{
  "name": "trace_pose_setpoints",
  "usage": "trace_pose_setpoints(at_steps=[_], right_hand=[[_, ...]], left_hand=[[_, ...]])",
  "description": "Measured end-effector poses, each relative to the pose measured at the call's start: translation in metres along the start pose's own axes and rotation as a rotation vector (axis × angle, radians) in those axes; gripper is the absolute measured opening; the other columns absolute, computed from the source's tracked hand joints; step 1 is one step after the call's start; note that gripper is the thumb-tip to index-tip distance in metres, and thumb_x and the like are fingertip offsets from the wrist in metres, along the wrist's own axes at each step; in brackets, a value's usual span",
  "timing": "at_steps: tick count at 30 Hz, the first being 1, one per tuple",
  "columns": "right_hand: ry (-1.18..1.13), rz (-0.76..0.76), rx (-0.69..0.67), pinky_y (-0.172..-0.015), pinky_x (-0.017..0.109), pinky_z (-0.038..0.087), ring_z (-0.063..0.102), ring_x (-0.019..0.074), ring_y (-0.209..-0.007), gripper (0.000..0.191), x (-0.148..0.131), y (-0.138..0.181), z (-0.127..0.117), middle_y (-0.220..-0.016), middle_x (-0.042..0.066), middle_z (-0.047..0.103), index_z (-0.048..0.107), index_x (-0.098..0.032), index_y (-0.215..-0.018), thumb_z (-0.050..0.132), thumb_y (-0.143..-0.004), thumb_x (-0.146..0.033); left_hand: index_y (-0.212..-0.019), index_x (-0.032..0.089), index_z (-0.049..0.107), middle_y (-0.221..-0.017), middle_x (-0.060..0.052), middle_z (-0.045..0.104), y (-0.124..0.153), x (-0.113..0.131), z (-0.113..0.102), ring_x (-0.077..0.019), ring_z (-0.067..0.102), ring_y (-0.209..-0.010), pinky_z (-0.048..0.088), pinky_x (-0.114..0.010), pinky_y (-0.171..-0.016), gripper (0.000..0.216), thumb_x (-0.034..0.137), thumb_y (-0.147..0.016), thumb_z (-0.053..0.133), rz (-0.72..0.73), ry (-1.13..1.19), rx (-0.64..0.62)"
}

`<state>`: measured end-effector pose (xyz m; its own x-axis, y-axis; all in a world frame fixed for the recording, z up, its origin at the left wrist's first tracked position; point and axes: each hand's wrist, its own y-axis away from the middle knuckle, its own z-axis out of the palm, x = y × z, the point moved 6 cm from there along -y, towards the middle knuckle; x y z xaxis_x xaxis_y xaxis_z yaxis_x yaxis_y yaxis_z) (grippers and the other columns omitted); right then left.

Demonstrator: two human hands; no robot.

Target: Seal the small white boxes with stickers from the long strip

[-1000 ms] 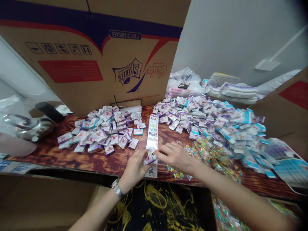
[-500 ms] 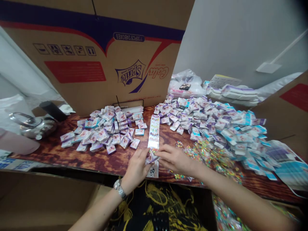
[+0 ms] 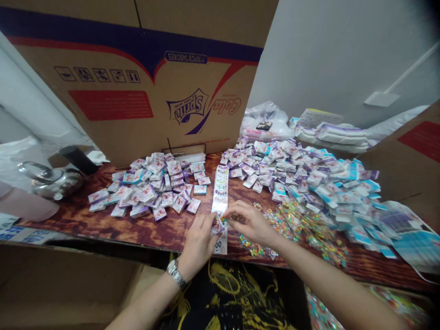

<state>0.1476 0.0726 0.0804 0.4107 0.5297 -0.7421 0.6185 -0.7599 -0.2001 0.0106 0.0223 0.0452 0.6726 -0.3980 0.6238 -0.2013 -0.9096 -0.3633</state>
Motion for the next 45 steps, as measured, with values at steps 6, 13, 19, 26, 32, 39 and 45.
trace_pose_setpoints(at_steps=[6,13,19,26,32,39,45], right_hand=[[0.048,-0.009,-0.046,-0.071,0.027,0.047,0.058,0.0132,-0.08,0.016,-0.003,-0.001,0.001,-0.094,0.004,0.059,0.064,-0.022,-0.093,0.054,-0.083,-0.014],[0.007,0.1,0.0,-0.061,0.024,0.043,0.055,0.0117,-0.067,0.007,0.002,-0.004,0.005,-0.078,0.0,0.059,0.058,-0.021,-0.089,0.057,-0.082,-0.02],[-0.162,0.244,0.023,-0.056,0.022,0.041,0.053,0.0101,-0.061,0.019,0.015,0.0,0.012,-0.073,-0.003,0.057,0.053,-0.021,-0.098,0.058,-0.081,-0.024],[-0.478,0.345,0.074,-0.057,0.022,0.04,0.051,0.0098,-0.061,0.018,0.03,0.002,0.019,-0.071,-0.003,0.054,0.053,-0.02,-0.094,0.059,-0.078,-0.024],[-0.564,0.416,0.2,-0.056,0.022,0.039,0.05,0.0097,-0.058,0.02,0.031,0.009,0.029,-0.067,-0.004,0.054,0.049,-0.02,-0.09,0.06,-0.076,-0.027],[-0.135,0.291,-0.137,-0.057,0.021,0.036,0.055,0.0119,-0.06,0.017,0.007,-0.003,0.012,-0.066,-0.004,0.062,0.05,-0.021,-0.089,0.056,-0.074,-0.015],[-0.005,0.253,-0.103,-0.057,0.021,0.035,0.048,0.0118,-0.066,0.03,0.013,-0.014,0.0,-0.075,-0.003,0.053,0.052,-0.021,-0.092,0.067,-0.066,-0.019]], left_hand=[[-0.125,0.017,0.039,-0.109,-0.011,0.054,0.001,0.0,0.0,-0.0247,0.049,-0.103,0.045,-0.041,-0.088,0.053,0.004,-0.075,0.05,0.027,-0.067,0.016],[-0.13,0.013,0.035,-0.111,-0.013,0.053,0.002,0.009,0.002,-0.0254,0.048,-0.102,0.046,-0.04,-0.087,0.056,0.002,-0.076,0.044,0.114,-0.177,0.024],[-0.129,0.01,0.034,-0.112,-0.015,0.052,0.001,0.013,0.005,-0.0256,0.048,-0.103,0.046,-0.041,-0.088,0.052,0.006,-0.079,0.046,0.125,-0.167,0.012],[-0.127,0.01,0.036,-0.109,-0.015,0.053,0.0,0.009,0.007,-0.0252,0.05,-0.101,0.048,-0.04,-0.087,0.052,0.004,-0.077,0.045,0.118,-0.166,0.029],[-0.128,0.01,0.036,-0.11,-0.015,0.054,0.001,0.01,0.01,-0.0248,0.051,-0.104,0.049,-0.039,-0.087,0.052,0.004,-0.077,0.044,0.137,-0.183,0.083],[-0.132,0.009,0.034,-0.113,-0.017,0.054,0.005,0.016,0.013,-0.0246,0.051,-0.106,0.047,-0.038,-0.09,0.052,0.003,-0.081,0.038,0.204,-0.253,0.054],[-0.135,0.014,0.032,-0.116,-0.015,0.052,0.005,0.02,0.01,-0.0233,0.051,-0.107,0.048,-0.036,-0.089,0.052,0.004,-0.084,0.038,0.238,-0.232,0.092]])
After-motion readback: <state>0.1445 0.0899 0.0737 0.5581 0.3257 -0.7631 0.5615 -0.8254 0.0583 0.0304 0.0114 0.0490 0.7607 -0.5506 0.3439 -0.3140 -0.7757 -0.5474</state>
